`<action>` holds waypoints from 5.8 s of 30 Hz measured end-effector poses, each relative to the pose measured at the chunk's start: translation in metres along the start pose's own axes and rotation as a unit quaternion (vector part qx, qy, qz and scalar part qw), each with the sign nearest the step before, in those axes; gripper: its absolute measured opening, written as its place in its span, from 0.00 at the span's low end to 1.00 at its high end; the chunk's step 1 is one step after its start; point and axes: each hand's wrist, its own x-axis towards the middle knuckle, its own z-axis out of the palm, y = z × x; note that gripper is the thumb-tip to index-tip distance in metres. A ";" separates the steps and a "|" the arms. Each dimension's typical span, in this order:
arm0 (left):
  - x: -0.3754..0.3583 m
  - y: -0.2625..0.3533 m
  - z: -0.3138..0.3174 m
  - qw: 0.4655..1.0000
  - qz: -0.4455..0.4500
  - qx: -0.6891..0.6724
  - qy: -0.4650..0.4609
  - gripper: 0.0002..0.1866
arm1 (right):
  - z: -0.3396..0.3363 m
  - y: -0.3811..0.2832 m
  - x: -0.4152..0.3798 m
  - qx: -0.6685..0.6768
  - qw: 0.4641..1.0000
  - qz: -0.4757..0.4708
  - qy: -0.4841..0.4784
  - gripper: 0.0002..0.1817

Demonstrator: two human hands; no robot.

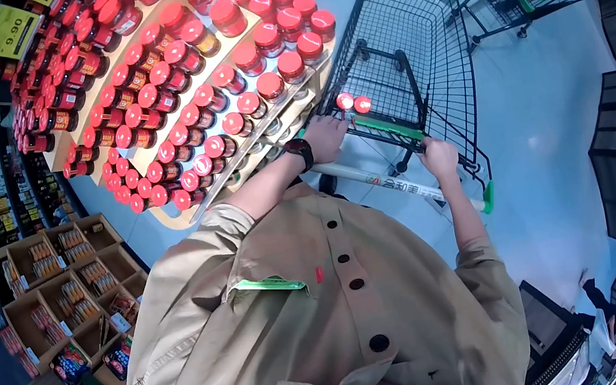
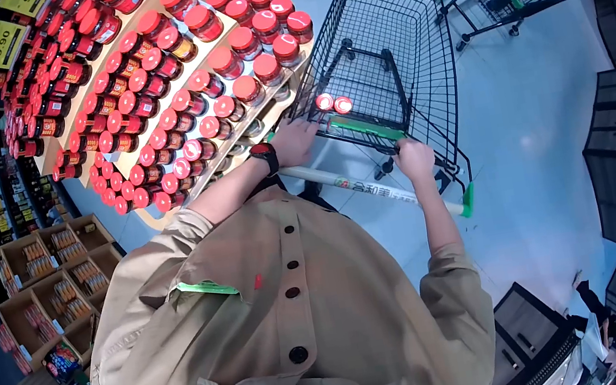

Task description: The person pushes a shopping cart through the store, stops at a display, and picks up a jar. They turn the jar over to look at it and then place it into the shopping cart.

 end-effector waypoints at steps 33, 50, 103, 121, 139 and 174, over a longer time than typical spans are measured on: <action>-0.009 -0.005 0.016 0.996 0.004 -0.049 0.077 0.15 | 0.006 -0.011 -0.006 -0.009 1.000 0.019 0.001 0.15; 0.012 -0.012 0.038 0.997 -0.014 -0.076 0.026 0.22 | 0.033 -0.006 -0.001 -0.045 0.998 0.029 0.012 0.14; 0.099 -0.006 0.031 0.997 0.014 -0.068 -0.034 0.33 | 0.051 0.087 0.060 -0.010 0.999 -0.034 0.017 0.10; 0.142 0.024 0.036 0.996 -0.058 -0.073 -0.010 0.31 | 0.029 0.142 0.127 -0.010 0.993 -0.114 -0.015 0.11; 0.182 0.022 0.029 0.983 -0.128 -0.125 -0.034 0.29 | 0.023 0.171 0.215 -0.070 0.983 -0.158 -0.069 0.10; 0.200 -0.049 0.023 0.974 0.007 -0.225 -0.034 0.17 | 0.026 0.140 0.221 -0.154 0.986 -0.010 -0.070 0.08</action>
